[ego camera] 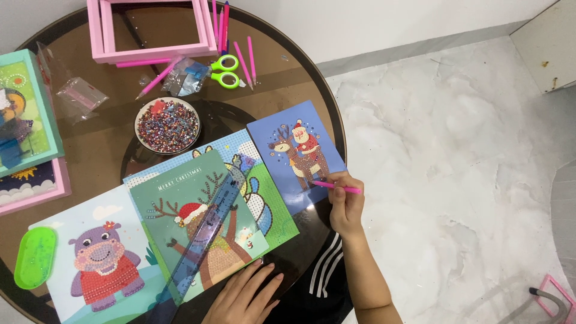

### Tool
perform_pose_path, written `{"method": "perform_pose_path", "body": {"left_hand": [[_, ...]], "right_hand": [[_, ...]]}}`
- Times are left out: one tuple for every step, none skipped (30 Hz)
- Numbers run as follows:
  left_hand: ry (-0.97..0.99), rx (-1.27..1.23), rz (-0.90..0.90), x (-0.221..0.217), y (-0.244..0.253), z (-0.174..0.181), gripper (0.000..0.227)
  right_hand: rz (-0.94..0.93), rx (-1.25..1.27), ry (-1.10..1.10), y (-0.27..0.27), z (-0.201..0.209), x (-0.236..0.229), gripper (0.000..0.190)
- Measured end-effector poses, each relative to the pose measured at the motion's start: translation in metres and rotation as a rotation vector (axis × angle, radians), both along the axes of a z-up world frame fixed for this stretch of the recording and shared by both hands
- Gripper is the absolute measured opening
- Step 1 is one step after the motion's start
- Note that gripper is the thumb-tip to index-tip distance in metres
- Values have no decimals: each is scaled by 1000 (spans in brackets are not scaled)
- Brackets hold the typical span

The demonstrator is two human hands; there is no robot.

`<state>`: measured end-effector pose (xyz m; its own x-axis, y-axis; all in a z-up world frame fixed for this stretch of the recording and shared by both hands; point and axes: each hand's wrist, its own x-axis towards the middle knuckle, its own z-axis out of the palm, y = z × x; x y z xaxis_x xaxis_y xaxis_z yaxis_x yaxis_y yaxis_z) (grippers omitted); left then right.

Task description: Aligning small decorative beads on a notebook using a ruler and a pen tool

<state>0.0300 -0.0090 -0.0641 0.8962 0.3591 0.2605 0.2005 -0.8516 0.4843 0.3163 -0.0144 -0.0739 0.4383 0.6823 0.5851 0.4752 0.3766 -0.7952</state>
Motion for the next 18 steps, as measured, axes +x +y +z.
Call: {"method": "perform_pose_path", "body": {"left_hand": [[0, 1, 0, 0, 0, 1, 53], [2, -4, 2, 0, 0, 1, 54], [3, -9, 3, -1, 0, 2, 55], [3, -9, 3, -1, 0, 2, 55], [6, -14, 8, -1, 0, 3, 54], [9, -20, 13, -1, -1, 4, 54], [8, -19, 13, -1, 0, 4, 54], [4, -11, 14, -1, 0, 4, 54], [-1, -3, 15, 0, 0, 4, 54], [-2, -3, 15, 0, 0, 4, 54], [-7, 2, 8, 0, 1, 4, 54], [-12, 6, 2, 0, 1, 4, 53], [-13, 6, 2, 0, 1, 4, 53], [-12, 6, 5, 0, 1, 5, 53], [-12, 5, 8, 0, 1, 6, 53], [-12, 6, 8, 0, 1, 6, 53], [-19, 10, 9, 0, 1, 6, 53], [-27, 14, 11, 1, 1, 6, 53]], "right_hand": [[0, 1, 0, 0, -2, 2, 17], [17, -10, 24, -1, -5, 3, 18], [33, -22, 48, -2, -7, 5, 19], [33, -22, 48, 0, 0, 3, 19], [13, -63, 63, 1, 6, 1, 30], [-7, -104, 78, 3, 13, -1, 43], [-7, -103, 78, 3, 12, -1, 43], [-8, -75, 97, 3, 10, 0, 42], [-8, -48, 115, 4, 8, 0, 41], [-8, -48, 114, 3, 8, 0, 41], [7, -32, 123, 3, 7, -1, 37], [23, -15, 132, 3, 6, -1, 32], [23, -15, 131, 3, 5, -1, 32], [18, -36, 108, 2, 3, 0, 30], [12, -56, 85, 1, 2, 1, 29], [11, -55, 84, 0, 2, 0, 29], [-1, -56, 60, 0, 3, -1, 25], [-14, -58, 37, -1, 3, -2, 20]]}}
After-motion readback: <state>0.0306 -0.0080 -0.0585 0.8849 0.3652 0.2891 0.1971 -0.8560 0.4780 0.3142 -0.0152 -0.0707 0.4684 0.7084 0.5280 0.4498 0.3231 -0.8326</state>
